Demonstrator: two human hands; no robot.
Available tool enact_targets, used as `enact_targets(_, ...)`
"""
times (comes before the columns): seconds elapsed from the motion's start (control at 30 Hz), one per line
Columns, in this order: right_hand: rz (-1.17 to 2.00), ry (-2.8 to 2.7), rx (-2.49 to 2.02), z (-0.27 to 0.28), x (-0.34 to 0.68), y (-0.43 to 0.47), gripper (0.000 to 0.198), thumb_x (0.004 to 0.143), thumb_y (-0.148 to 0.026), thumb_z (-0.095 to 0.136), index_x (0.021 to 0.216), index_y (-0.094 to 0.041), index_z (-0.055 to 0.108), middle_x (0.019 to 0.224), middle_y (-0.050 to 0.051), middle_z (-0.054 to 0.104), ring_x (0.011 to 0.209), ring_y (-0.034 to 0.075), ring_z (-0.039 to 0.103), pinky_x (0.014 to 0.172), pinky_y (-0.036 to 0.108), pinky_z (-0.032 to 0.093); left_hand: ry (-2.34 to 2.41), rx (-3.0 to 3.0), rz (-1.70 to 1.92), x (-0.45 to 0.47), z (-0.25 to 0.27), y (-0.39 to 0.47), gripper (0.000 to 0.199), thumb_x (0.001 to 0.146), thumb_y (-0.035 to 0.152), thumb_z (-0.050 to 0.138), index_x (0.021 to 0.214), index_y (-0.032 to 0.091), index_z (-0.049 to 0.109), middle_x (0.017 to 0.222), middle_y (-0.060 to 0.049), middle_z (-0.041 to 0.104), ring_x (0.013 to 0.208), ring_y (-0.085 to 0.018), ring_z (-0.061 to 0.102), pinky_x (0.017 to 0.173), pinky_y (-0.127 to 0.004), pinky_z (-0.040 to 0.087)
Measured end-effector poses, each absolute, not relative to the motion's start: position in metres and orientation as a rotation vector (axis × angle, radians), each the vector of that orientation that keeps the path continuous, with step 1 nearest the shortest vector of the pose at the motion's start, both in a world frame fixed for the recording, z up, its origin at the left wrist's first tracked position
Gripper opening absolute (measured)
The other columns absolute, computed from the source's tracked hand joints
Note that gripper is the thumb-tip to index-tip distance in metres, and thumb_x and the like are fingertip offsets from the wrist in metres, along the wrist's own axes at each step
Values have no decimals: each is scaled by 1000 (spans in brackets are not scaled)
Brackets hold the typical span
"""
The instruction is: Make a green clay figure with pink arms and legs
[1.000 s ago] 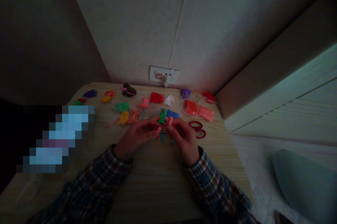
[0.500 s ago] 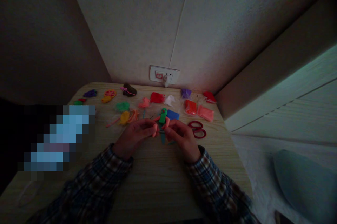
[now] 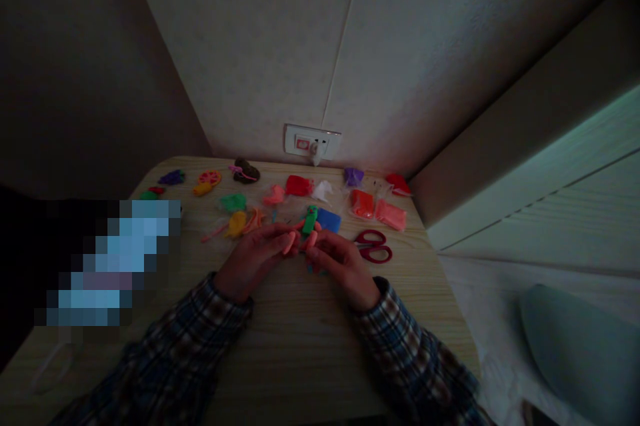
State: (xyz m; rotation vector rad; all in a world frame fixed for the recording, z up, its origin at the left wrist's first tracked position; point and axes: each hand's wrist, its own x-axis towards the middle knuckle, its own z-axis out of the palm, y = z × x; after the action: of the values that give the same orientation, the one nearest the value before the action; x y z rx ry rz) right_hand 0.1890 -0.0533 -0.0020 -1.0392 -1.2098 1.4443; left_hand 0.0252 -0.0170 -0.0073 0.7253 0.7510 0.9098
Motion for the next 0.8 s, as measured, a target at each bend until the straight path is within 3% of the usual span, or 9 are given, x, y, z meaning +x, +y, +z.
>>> enact_targets(0.13, 1453, -1238, -1037, -2, 190, -54, 36, 77, -54, 66, 82, -18, 62, 66, -1, 59, 57, 11, 50, 53, 24, 43, 747, 721, 888, 24, -7, -17, 29, 63, 36, 83, 58, 14, 66, 72, -1, 67, 70, -12, 59, 66, -23, 50)
enact_targets(0.27, 1461, -1242, -1041, -1, 190, -54, 36, 77, -54, 65, 82, -18, 62, 66, -1, 58, 57, 11, 49, 53, 25, 43, 713, 739, 936, 24, -6, -16, 23, 64, 30, 83, 71, 15, 67, 69, 1, 66, 68, -11, 59, 65, -21, 49)
enact_targets(0.57, 1495, -1157, -1049, -5, 186, -53, 39, 62, -48, 80, 67, -19, 54, 63, -5, 51, 57, 9, 46, 56, 23, 38, 730, 731, 1103, 23, -7, -14, 28, 58, 26, 87, 78, 16, 69, 62, 3, 66, 60, -9, 58, 59, -19, 47)
enact_targets(0.8, 1564, -1208, -957, -8, 187, -54, 31, 76, -48, 70, 78, -20, 58, 74, 0, 63, 65, 13, 57, 67, 29, 48, 808, 698, 1112, 24, -4, -15, 26, 55, 31, 87, 71, 16, 74, 67, 0, 68, 66, -11, 61, 66, -21, 50)
